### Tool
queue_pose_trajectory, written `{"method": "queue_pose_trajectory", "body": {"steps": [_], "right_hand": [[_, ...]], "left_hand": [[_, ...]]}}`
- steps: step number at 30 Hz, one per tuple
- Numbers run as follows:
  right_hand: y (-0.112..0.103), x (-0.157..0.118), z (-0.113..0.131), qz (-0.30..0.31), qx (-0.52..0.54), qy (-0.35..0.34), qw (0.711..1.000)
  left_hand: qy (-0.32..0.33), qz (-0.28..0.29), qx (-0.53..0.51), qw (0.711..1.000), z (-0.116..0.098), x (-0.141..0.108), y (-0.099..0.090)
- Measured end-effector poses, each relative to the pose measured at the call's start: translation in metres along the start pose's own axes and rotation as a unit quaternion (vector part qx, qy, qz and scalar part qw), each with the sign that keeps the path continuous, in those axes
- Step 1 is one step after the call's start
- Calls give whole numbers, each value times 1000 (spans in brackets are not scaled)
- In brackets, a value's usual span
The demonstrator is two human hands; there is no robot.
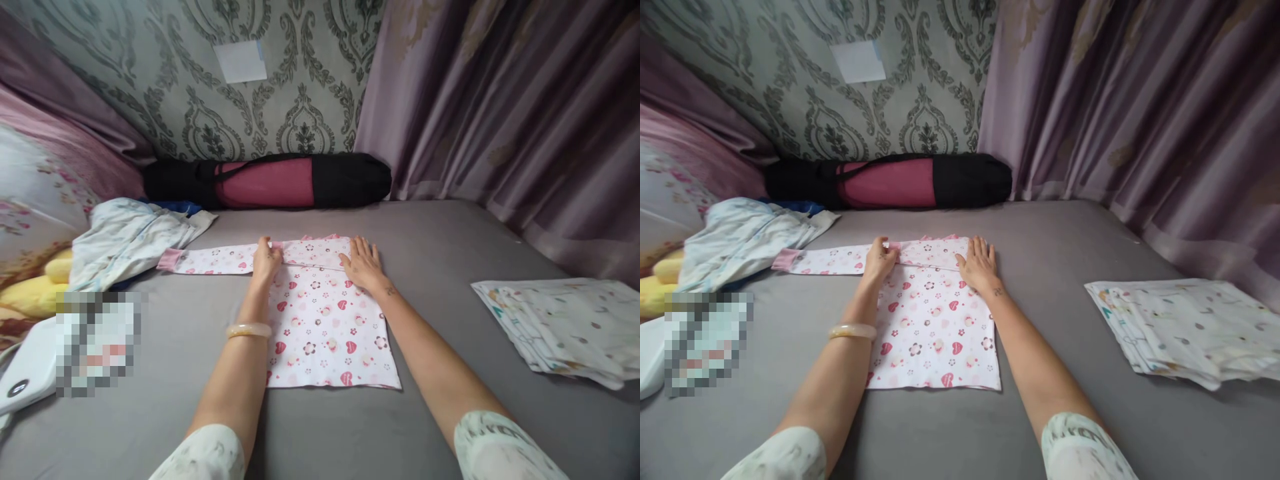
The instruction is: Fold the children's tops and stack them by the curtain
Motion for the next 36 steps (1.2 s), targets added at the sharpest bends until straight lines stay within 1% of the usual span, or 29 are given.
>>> {"method": "queue_pose_trajectory", "body": {"steps": [4, 7, 15, 20, 22, 23, 25, 26, 27, 29, 30, 31, 33, 36], "right_hand": [[3, 2, -2, 10, -7, 8, 1000], [4, 3, -2, 19, -8, 12, 1000], [4, 2, -1, 30, -16, 15, 999], [2, 0, 0, 24, -23, 14, 999], [-1, -2, 4, 16, -27, 8, 999], [-2, -3, 9, 13, -28, 1, 1000], [-4, -7, 20, 10, -23, -21, 999], [-4, -9, 27, 9, -19, -37, 999], [-4, -10, 33, 10, -13, -53, 998], [-2, -14, 42, 14, -2, -74, 997], [0, -15, 45, 19, 2, -79, 997], [3, -15, 46, 26, 4, -80, 996], [9, -16, 45, 38, 6, -73, 997], [9, -15, 44, 45, 12, -72, 996]], "left_hand": [[32, 6, 48, 998, -12, -5, 0], [40, 7, 78, 996, -15, -7, 0], [22, 24, 142, 989, -13, -6, 7], [11, 24, 169, 985, -13, -6, 7], [17, 7, 193, 981, -16, -7, 4], [31, -8, 206, 978, -21, -8, 2], [81, -35, 226, 970, -33, -11, 2], [117, -37, 232, 965, -41, -12, 5], [154, -27, 236, 959, -49, -13, 12], [215, 21, 247, 945, -62, -15, 33], [232, 50, 253, 938, -65, -17, 45], [235, 77, 259, 934, -66, -17, 56], [212, 114, 267, 933, -63, -18, 72], [153, 135, 270, 941, -53, -19, 81]]}}
Point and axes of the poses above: each hand's wrist, its own x-axis towards the middle knuckle, its own y-axis out of the palm, z = x × y, the point moved 9 cm from there along x, towards the middle knuckle, and after that the axes turned 14 degrees about z, right-handed, at the moved point
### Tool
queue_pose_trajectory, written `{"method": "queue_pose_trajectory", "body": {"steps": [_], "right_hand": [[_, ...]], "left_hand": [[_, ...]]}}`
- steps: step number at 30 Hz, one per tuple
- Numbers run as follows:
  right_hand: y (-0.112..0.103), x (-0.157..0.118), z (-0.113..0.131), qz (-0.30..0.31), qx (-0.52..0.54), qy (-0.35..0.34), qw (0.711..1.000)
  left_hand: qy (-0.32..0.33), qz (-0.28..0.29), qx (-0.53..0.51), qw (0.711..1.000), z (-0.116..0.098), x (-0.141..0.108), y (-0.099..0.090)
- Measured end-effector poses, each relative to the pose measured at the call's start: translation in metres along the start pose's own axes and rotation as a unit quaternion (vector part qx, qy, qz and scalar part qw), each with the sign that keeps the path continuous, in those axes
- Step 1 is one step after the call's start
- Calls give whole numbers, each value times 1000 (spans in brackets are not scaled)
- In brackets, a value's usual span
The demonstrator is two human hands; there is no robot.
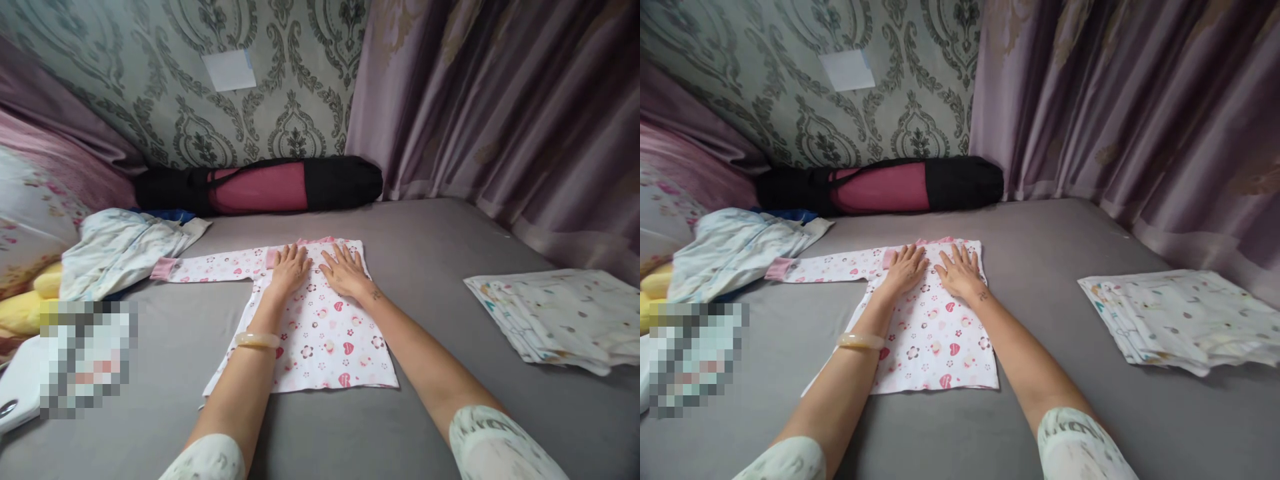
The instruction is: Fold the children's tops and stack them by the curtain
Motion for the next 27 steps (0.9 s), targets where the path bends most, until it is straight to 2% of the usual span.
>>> {"method": "queue_pose_trajectory", "body": {"steps": [2, 4, 5, 7, 8, 10, 12, 15, 17, 24, 27], "right_hand": [[-8, 2, -4, -7, 14, -14, 1000], [-25, 5, -17, -34, 34, -25, 999], [-37, 7, -28, -55, 46, -23, 997], [-61, 11, -61, -114, 54, 25, 992], [-69, 15, -77, -123, 50, 47, 990], [-74, 25, -102, -95, 50, 60, 992], [-70, 35, -117, -50, 54, 48, 996], [-60, 46, -122, 13, 69, -1, 998], [-56, 50, -121, 33, 94, -29, 995], [-64, 50, -118, -14, 159, -70, 985], [-59, 52, -119, 6, 172, -73, 982]], "left_hand": [[-19, 11, -7, 1000, 2, -2, 1], [-25, 14, -13, 1000, 3, -3, -1], [-24, 13, -15, 1000, 3, -4, -3], [-19, 4, -18, 1000, 1, -5, -7], [-17, -3, -20, 1000, 0, -6, -9], [-18, -19, -23, 999, 1, -6, -12], [-22, -24, -28, 999, 2, -6, -12], [-28, -12, -36, 999, 5, -3, -7], [-31, -6, -40, 999, 7, -1, -4], [-35, -3, -38, 999, 7, 0, -2], [-37, 4, -38, 999, 7, 0, -2]]}}
Point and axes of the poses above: each hand's wrist, its own x-axis towards the middle knuckle, its own y-axis out of the palm, z = x × y, the point moved 9 cm from there along x, towards the middle knuckle, and after that the axes turned 14 degrees about z, right-handed, at the moved point
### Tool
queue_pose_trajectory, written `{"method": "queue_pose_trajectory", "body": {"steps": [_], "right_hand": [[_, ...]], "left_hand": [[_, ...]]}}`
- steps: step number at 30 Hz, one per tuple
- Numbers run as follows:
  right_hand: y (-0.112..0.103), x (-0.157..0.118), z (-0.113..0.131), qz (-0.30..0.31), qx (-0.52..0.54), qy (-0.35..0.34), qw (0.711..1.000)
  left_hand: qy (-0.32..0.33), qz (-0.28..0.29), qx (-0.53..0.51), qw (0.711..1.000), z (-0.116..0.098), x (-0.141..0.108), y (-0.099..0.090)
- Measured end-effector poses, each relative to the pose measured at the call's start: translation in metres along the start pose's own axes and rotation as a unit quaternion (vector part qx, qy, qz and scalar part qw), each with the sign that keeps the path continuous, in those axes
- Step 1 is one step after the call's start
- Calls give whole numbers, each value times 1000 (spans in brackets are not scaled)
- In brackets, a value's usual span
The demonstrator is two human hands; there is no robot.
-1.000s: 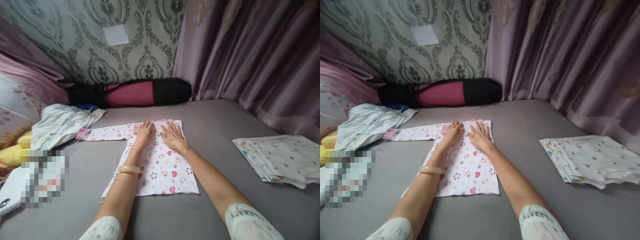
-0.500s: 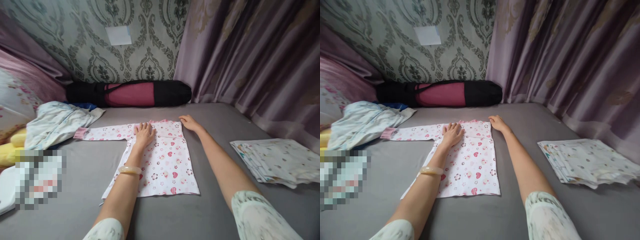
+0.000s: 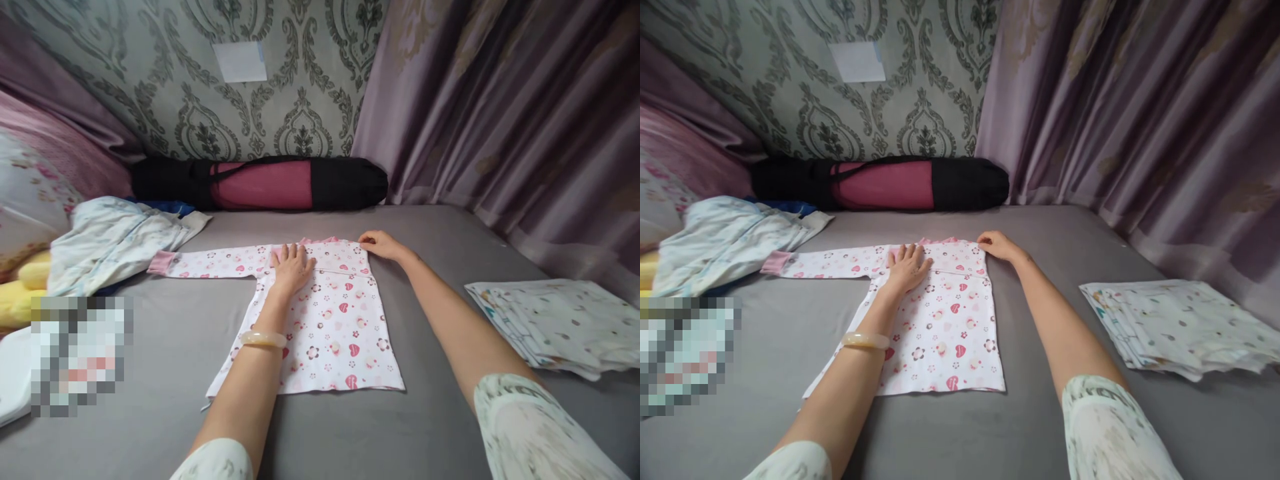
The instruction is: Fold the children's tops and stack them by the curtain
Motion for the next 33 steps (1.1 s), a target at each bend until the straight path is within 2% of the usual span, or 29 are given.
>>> {"method": "queue_pose_trajectory", "body": {"steps": [4, 9, 13, 16, 20, 26, 33], "right_hand": [[5, 5, -3, 40, -7, 13, 999], [1, 6, 4, 36, -20, 3, 999], [6, 6, 5, 78, 13, 7, 997], [3, 3, 6, 92, -6, 35, 995], [-6, 0, 7, 95, -87, 88, 988], [-7, 7, 3, 66, -178, 114, 975], [3, 0, -1, -23, -176, 165, 970]], "left_hand": [[0, -3, 0, 1000, -1, -1, -1], [0, -2, 0, 1000, 0, 0, -1], [0, -6, -4, 1000, 0, 0, -1], [-5, -6, -9, 1000, 1, 0, -2], [-6, -8, -14, 1000, 0, -3, -5], [-11, -6, -19, 1000, 2, -3, -5], [-11, -6, -9, 1000, 2, -4, -6]]}}
Point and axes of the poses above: each hand's wrist, its own x-axis towards the middle knuckle, its own y-axis out of the palm, z = x × y, the point moved 9 cm from there along x, towards the middle knuckle, and after that the axes turned 14 degrees about z, right-handed, at the moved point
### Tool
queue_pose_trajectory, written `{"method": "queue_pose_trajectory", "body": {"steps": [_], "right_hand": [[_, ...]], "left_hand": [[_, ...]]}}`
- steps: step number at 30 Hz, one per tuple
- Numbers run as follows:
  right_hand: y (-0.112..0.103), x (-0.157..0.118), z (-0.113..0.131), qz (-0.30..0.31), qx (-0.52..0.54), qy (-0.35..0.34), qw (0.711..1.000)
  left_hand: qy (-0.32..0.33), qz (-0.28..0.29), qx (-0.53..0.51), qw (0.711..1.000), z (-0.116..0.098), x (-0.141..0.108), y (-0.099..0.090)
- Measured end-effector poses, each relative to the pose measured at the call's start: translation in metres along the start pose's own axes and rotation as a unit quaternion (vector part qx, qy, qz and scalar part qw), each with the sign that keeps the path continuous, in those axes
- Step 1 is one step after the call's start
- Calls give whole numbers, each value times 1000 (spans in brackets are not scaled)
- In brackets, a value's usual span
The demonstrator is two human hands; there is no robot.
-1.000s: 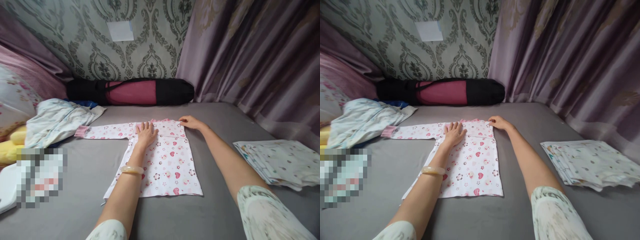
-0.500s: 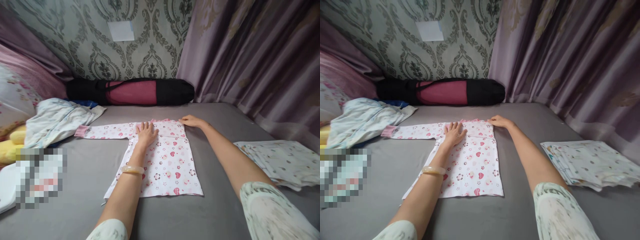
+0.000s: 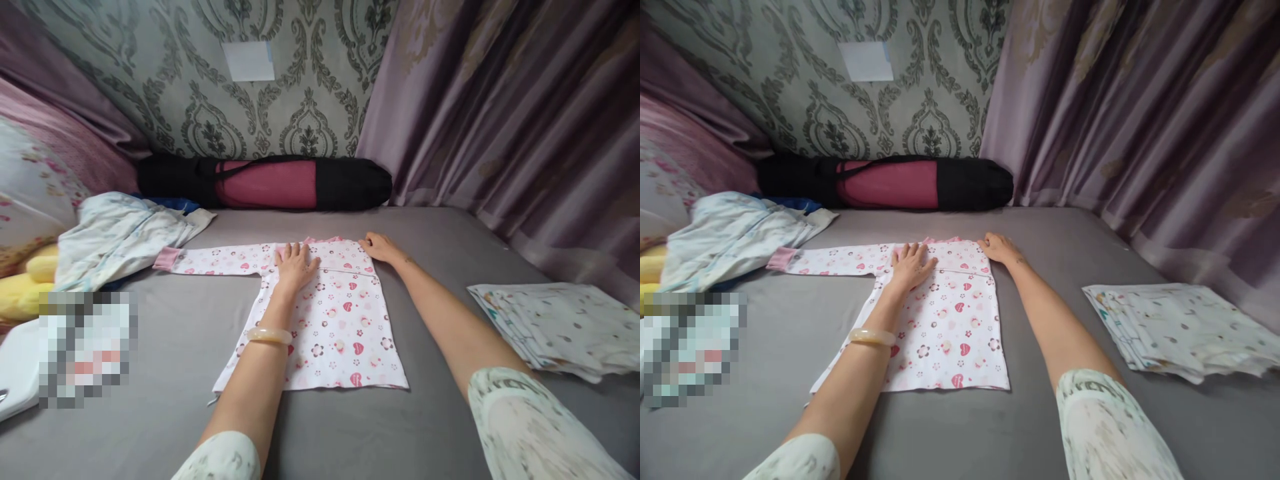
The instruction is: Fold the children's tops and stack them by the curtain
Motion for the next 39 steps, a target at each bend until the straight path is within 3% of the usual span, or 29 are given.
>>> {"method": "queue_pose_trajectory", "body": {"steps": [5, 7, 9, 11, 13, 18, 25, 31, 39], "right_hand": [[-1, -16, 2, -45, 60, 75, 994], [-4, -26, 18, -97, 31, 64, 993], [0, -34, 46, -126, -17, 11, 992], [17, -39, 70, -104, -36, -32, 993], [33, -40, 79, -73, -30, -14, 997], [48, -38, 76, -46, -15, 53, 997], [47, -36, 72, -11, 8, 57, 998], [43, -40, 55, -35, 20, 96, 995], [42, -39, 54, -7, 7, 121, 993]], "left_hand": [[2, 2, 6, 1000, -4, -1, -1], [-1, -6, 3, 1000, -4, 0, -3], [-18, -24, 4, 1000, -1, -1, -7], [-46, -49, 11, 998, 5, -2, -12], [-78, -57, 13, 995, 12, -4, -14], [-102, -22, 4, 995, 21, -2, -7], [-79, -22, -3, 997, 23, 0, -6], [-71, -11, -8, 997, 20, -2, -8], [-61, 3, -15, 998, 19, -3, -6]]}}
Point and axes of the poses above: each hand's wrist, its own x-axis towards the middle knuckle, its own y-axis out of the palm, z = x × y, the point moved 9 cm from there along x, towards the middle knuckle, and after that the axes turned 14 degrees about z, right-handed, at the moved point
